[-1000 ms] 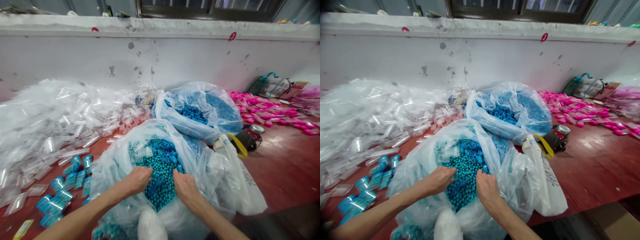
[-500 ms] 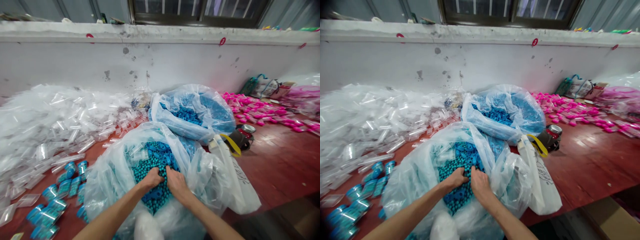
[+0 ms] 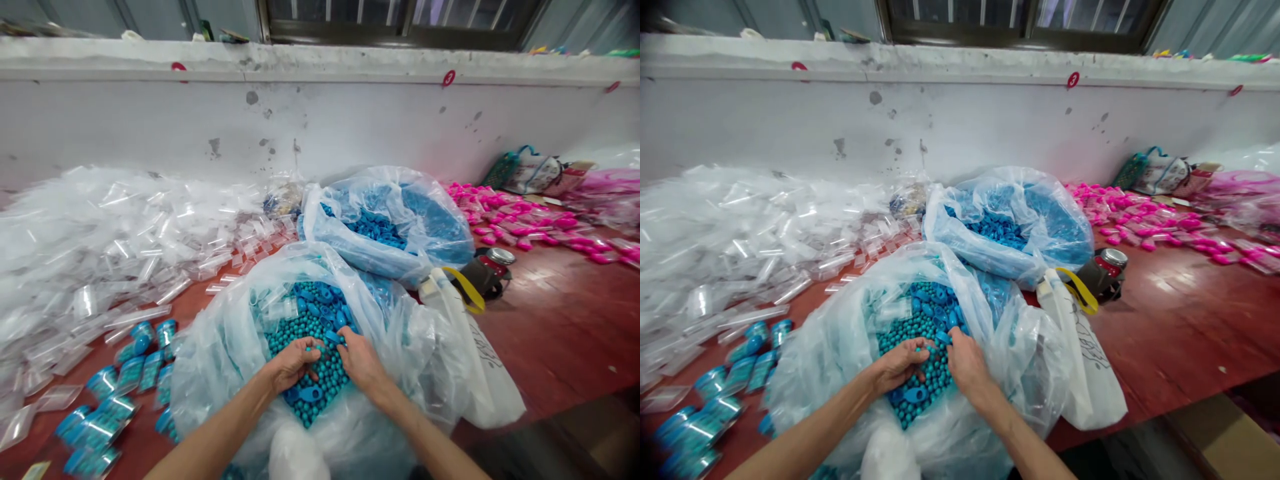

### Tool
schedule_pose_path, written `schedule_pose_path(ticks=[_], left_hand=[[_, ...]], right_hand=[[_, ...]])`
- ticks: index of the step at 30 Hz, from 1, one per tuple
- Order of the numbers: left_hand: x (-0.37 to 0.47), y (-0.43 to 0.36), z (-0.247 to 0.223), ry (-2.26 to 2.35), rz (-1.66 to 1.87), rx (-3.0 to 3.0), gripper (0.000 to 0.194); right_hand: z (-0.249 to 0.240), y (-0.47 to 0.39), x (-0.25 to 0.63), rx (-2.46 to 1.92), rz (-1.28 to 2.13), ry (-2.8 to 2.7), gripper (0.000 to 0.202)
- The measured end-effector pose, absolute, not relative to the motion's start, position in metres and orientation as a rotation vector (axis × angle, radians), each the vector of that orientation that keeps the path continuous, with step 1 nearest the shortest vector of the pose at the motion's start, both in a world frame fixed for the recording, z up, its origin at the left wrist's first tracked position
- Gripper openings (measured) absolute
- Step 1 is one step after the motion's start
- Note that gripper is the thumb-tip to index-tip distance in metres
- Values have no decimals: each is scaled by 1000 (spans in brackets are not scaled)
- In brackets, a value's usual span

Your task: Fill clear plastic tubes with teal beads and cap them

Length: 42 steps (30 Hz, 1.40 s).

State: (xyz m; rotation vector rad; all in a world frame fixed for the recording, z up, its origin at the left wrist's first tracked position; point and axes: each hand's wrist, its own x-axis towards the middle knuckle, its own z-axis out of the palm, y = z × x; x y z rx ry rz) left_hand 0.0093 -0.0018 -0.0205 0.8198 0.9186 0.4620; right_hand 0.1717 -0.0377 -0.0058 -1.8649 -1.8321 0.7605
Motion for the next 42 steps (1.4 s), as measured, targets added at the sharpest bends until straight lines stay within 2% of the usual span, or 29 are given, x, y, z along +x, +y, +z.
schedule_pose_path(ticks=[6,15,22,27,34,42], left_hand=[[13,-3,-24,938,477,792,38],[11,-3,-22,956,462,799,56],[17,0,-25,1110,380,826,50],[21,1,-26,1140,396,848,44],[11,-9,-12,955,477,906,49],[7,-17,0,969,551,953,61]], right_hand=[[-19,-40,168,-1729,717,-1931,33],[-2,-36,171,-1701,841,-1855,26],[-5,-40,166,-1993,626,-1984,28],[-6,-36,170,-1787,888,-1773,24],[-9,-31,176,-1513,1369,-1355,21],[-7,-35,170,-1434,1306,-1331,19]])
